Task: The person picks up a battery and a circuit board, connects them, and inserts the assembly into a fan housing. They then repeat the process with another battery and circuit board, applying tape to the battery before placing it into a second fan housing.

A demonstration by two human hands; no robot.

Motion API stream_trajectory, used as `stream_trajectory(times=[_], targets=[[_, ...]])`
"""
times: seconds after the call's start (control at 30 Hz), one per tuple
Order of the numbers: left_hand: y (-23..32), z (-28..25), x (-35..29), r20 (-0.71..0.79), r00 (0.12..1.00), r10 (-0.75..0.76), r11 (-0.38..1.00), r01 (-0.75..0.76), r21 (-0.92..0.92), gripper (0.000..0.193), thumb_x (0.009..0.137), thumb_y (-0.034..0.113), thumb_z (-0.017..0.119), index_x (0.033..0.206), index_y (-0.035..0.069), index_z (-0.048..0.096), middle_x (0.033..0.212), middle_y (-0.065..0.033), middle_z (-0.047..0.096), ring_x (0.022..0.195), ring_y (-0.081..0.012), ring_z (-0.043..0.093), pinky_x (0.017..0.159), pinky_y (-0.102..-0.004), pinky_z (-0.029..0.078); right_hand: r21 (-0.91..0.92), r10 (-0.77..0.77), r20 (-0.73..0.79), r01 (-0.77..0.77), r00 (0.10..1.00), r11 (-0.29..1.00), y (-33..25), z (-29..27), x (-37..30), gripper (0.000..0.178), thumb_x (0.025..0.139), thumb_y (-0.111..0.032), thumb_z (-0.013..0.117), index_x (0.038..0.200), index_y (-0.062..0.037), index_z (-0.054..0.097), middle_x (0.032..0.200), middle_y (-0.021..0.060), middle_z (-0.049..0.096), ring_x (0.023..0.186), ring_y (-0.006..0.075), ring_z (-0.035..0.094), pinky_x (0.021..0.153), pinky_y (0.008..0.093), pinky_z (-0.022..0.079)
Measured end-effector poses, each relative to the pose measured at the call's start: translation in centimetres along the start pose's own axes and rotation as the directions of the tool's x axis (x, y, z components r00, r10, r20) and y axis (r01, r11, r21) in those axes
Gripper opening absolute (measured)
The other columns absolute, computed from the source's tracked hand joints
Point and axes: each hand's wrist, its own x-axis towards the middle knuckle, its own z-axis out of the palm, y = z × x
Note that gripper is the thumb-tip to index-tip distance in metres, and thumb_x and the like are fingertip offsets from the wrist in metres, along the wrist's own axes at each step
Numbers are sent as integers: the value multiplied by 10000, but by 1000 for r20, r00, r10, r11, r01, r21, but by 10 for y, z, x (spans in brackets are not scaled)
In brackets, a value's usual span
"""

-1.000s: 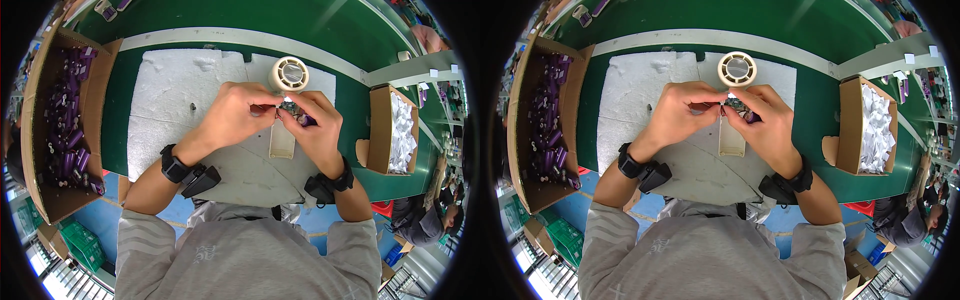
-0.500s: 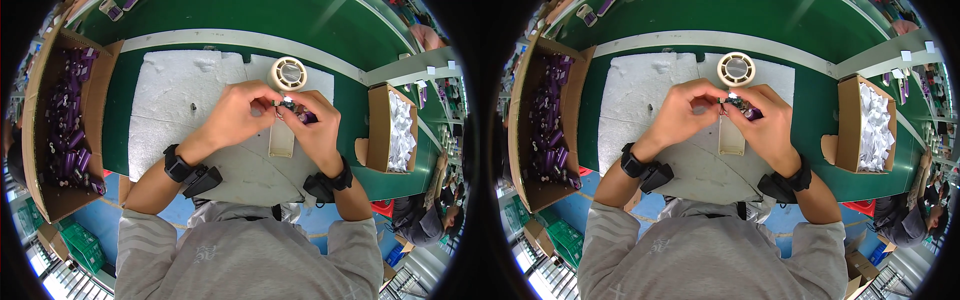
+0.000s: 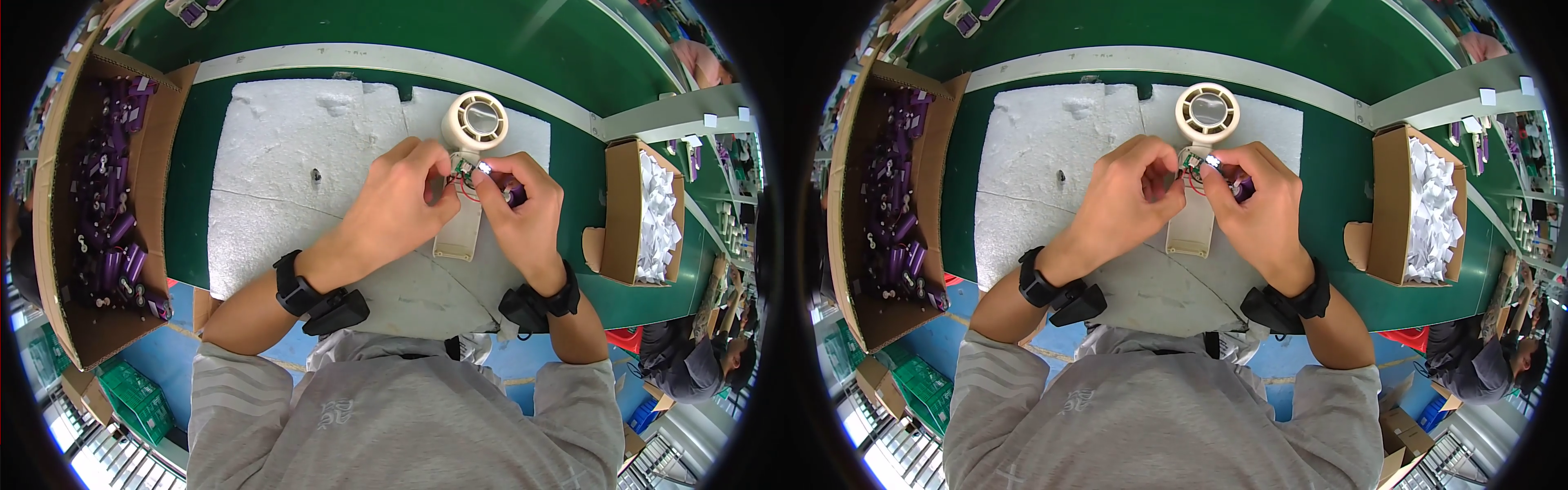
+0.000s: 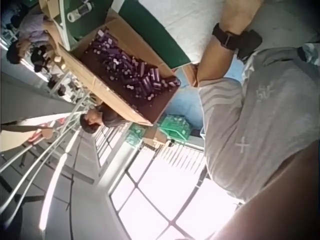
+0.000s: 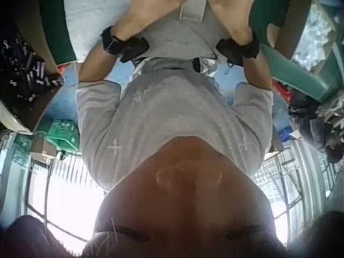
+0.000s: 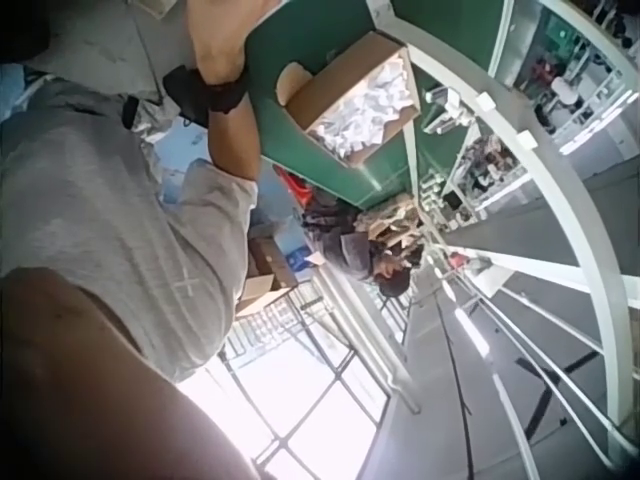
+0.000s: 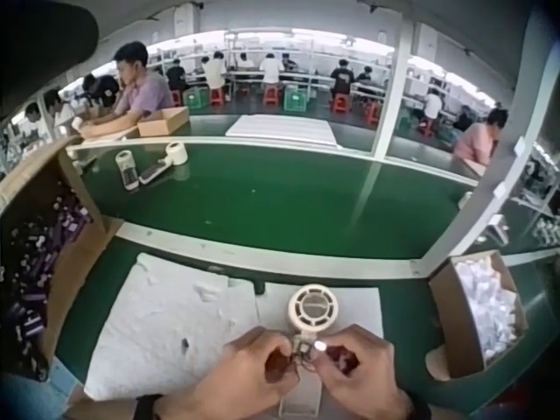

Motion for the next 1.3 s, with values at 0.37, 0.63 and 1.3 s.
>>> stream_trajectory(times=[0.37,0.63,1.3], targets=[[-4,-6,-2,75,990,121,990,-126,65,107,740,8,716,812,-14,640,793,-97,633,625,-168,636,581,-279,511,9,-42,15,42,999,999,4,1,-1,114,796,-18,719,891,16,667,758,70,628,613,88,559,542,223,437],[-1,-12,6,148,985,-86,983,108,-150,273,729,16,680,979,22,573,889,-102,625,673,-224,635,637,-340,518,-12,-116,99,118,988,993,5,-4,-3,174,777,-7,727,949,-21,704,839,66,623,621,105,566,534,232,437],[-5,-10,10,223,968,-115,979,149,-141,420,743,43,689,1113,78,494,1099,-107,654,711,-223,648,685,-353,525,-65,-238,-1,238,971,969,6,4,-1,212,743,-12,760,946,-49,712,860,71,625,618,132,577,526,243,465]])
